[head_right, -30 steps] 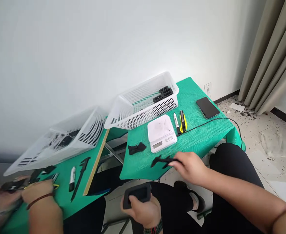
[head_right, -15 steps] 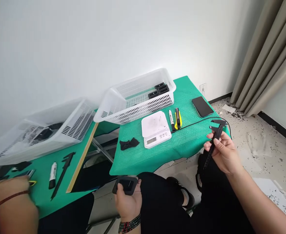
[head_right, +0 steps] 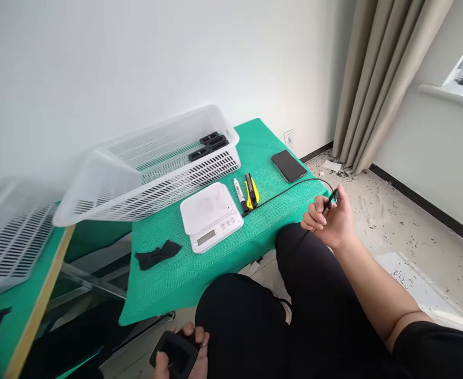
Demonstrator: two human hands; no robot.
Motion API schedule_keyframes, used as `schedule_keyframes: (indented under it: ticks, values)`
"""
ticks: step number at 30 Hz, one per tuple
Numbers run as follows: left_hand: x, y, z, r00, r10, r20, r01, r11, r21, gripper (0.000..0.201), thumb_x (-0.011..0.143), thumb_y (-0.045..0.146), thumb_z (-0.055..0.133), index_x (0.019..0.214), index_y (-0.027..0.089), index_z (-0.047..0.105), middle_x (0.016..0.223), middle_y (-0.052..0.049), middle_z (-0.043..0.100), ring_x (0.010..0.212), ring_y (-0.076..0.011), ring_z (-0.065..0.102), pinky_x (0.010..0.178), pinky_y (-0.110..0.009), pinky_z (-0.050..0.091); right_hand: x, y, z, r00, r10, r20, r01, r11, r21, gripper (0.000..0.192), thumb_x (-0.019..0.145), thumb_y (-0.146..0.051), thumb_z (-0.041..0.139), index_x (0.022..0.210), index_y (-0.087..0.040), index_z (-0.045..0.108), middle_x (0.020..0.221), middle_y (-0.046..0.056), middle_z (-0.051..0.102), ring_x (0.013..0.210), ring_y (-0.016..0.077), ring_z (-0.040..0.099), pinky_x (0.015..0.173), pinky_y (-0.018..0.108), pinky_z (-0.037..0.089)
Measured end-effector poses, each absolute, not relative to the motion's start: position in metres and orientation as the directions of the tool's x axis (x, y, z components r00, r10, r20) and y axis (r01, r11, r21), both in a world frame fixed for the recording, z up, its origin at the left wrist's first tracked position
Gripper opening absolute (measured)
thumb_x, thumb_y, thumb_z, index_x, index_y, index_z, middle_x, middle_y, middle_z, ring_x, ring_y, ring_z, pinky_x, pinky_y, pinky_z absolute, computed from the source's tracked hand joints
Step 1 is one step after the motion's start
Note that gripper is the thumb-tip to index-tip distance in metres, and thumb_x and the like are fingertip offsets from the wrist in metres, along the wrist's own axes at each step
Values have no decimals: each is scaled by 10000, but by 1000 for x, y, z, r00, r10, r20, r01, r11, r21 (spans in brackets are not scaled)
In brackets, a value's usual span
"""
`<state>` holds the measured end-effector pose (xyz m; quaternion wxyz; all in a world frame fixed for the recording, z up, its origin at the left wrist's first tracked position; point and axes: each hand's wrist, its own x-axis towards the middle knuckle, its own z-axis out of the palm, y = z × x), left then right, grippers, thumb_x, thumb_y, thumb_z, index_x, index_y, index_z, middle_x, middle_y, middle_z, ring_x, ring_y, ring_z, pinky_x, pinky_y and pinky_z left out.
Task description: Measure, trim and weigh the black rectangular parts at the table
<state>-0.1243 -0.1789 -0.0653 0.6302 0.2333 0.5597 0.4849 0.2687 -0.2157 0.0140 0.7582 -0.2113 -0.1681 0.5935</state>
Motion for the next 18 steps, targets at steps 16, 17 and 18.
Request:
schedule_keyframes:
  ticks: [16, 17, 18]
  values:
    - [-90, -189, -62, -14, 891, -454, -454, 399, 797, 424, 748, 563, 816, 976, 263, 622, 905, -28, 532, 714, -169, 543, 570, -299, 538, 281, -136, 22, 155, 949, -275, -780, -54, -624, 200, 987, -347, 527, 864, -215, 613, 773, 15, 571, 533, 121, 448, 489, 273, 431]
    - [-84, -190, -59, 5, 894, -449, -484, 395, 781, 405, 755, 539, 817, 972, 262, 618, 903, -26, 529, 714, -166, 543, 572, -296, 533, 285, -114, 20, 193, 928, -319, -709, -93, -699, 193, 987, -314, 498, 860, -215, 603, 773, 24, 584, 552, 132, 487, 500, 276, 457]
    - [-79, -191, -56, 22, 897, -442, -505, 391, 769, 391, 761, 516, 819, 974, 261, 615, 906, -26, 530, 715, -165, 546, 575, -295, 529, 287, -91, 18, 204, 921, -332, -672, -115, -732, 188, 985, -295, 484, 851, -215, 590, 776, 33, 596, 585, 144, 533, 524, 282, 488]
